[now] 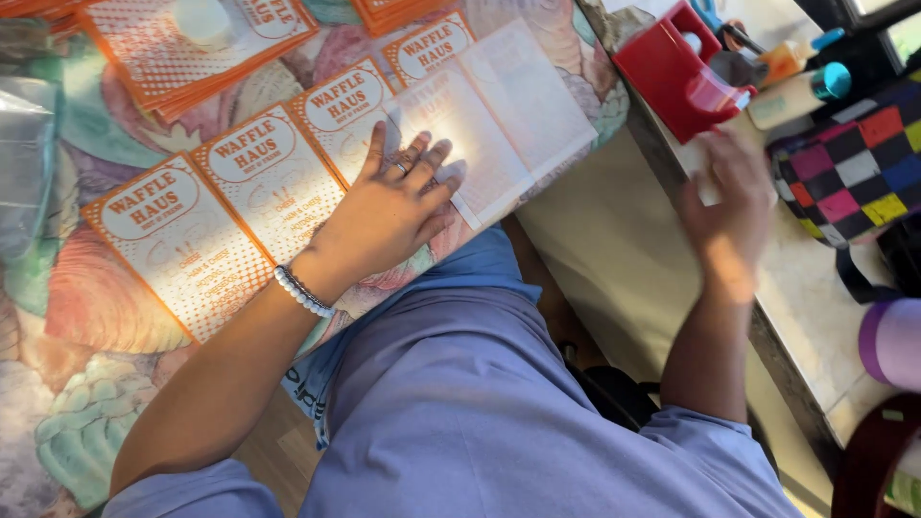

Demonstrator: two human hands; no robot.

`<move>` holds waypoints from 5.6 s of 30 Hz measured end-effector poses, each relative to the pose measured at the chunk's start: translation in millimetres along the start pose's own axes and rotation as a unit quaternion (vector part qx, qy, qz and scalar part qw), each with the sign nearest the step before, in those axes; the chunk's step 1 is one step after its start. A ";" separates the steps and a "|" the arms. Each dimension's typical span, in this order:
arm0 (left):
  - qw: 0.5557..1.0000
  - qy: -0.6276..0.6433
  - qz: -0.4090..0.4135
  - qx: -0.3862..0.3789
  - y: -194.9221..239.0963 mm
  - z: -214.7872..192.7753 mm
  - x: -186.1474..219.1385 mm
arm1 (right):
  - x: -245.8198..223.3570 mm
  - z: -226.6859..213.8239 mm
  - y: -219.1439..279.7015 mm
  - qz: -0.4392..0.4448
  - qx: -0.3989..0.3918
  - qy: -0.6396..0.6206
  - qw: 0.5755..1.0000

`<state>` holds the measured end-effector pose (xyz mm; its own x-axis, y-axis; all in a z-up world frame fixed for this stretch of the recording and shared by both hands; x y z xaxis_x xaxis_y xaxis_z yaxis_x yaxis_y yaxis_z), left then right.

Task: Applying glue to paper templates and folding them to assemble packaging sleeves.

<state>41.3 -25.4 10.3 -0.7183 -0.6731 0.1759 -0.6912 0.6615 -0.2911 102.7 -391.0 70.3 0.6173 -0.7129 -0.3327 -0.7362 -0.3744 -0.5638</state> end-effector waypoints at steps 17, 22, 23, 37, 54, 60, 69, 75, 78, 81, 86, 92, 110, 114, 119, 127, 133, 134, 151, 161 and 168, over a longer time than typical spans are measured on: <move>0.996 0.002 0.035 0.077 -0.5 2.4 -0.4 | 71.4 -55.4 55.0 0.303 -0.056 0.183 0.934; 0.997 0.001 0.032 0.070 -1.6 1.9 0.7 | 75.7 -101.6 87.3 0.322 0.066 0.088 0.940; 0.997 0.002 0.036 0.072 -2.8 -0.8 2.2 | 74.9 -111.3 89.2 0.332 0.105 0.044 0.936; 0.995 -0.012 0.059 0.080 -3.9 -10.2 10.3 | -30.4 -7.5 24.8 0.210 0.062 -0.123 0.968; 0.996 0.011 0.061 0.070 -2.9 4.4 13.8 | -87.1 97.4 -12.8 0.208 0.018 -0.320 0.924; 0.997 0.029 0.053 0.050 -3.2 0.1 11.4 | -101.9 105.6 -21.0 0.127 -0.014 -0.279 0.952; 0.997 0.050 0.047 0.032 -3.8 7.5 9.8 | -73.9 113.3 -0.2 0.126 -0.015 -0.275 0.953; 0.996 0.057 0.055 0.042 -4.8 9.3 8.5 | -82.5 124.8 6.8 0.138 0.011 -0.310 0.941; 0.997 0.046 0.052 0.043 -3.8 5.8 9.3 | -95.3 118.8 -3.8 0.141 0.005 -0.310 0.940; 0.992 -0.037 0.098 0.073 -3.4 -7.4 15.4 | -95.1 105.4 -14.1 0.276 0.020 -0.245 0.929; 0.993 -0.013 0.094 0.074 -2.6 -8.6 14.4 | -100.9 105.3 -8.8 0.311 0.038 -0.245 0.917; 0.992 -0.024 0.094 0.080 -1.5 -9.2 15.1 | -66.2 121.6 12.1 0.344 0.074 -0.197 0.915; 0.992 -0.011 0.091 0.091 0.0 -7.4 13.2 | -49.8 102.5 -8.8 0.301 0.141 -0.205 0.921; 0.992 0.002 0.091 0.092 -0.6 -8.4 13.5 | -74.2 99.3 -18.5 0.238 0.130 -0.213 0.939; 0.993 -0.003 0.086 0.079 -1.4 -7.3 13.0 | -110.5 114.4 -3.7 0.304 0.006 -0.246 0.920; 0.992 -0.007 0.086 0.087 0.2 -5.8 12.2 | -57.5 96.0 -14.8 0.271 0.145 -0.195 0.931; 0.992 0.006 0.087 0.088 -1.3 -9.5 13.3 | -54.2 126.2 35.2 0.337 0.167 -0.239 0.895; 0.992 0.010 0.086 0.093 -1.7 -11.0 14.0 | -62.3 132.7 43.0 0.333 0.138 -0.229 0.904; 0.993 -0.005 0.085 0.086 -1.6 -10.9 12.6 | -72.3 106.7 -5.6 0.322 0.120 -0.193 0.919; 0.990 -0.021 0.093 0.107 -2.9 -9.7 12.9 | -55.6 82.9 -24.4 0.240 0.195 -0.225 0.924; 0.991 -0.048 0.082 0.093 -5.5 -7.9 12.6 | -60.0 80.6 -27.6 0.249 0.146 -0.189 0.939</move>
<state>35.4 -34.9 21.6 -0.8026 -0.5961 0.0233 -0.5326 0.6984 -0.4781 108.3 -290.1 45.0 0.3123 -0.4749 -0.8228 -0.8862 0.1663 -0.4324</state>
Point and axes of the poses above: each hand's wrist, its own y-axis away from the middle knuckle, its own z-axis out of the palm, x = y × z, the point moved 5 cm from there along -y, towards the middle knuckle, and after that the axes turned 11 degrees about z, right-handed, at the moved point
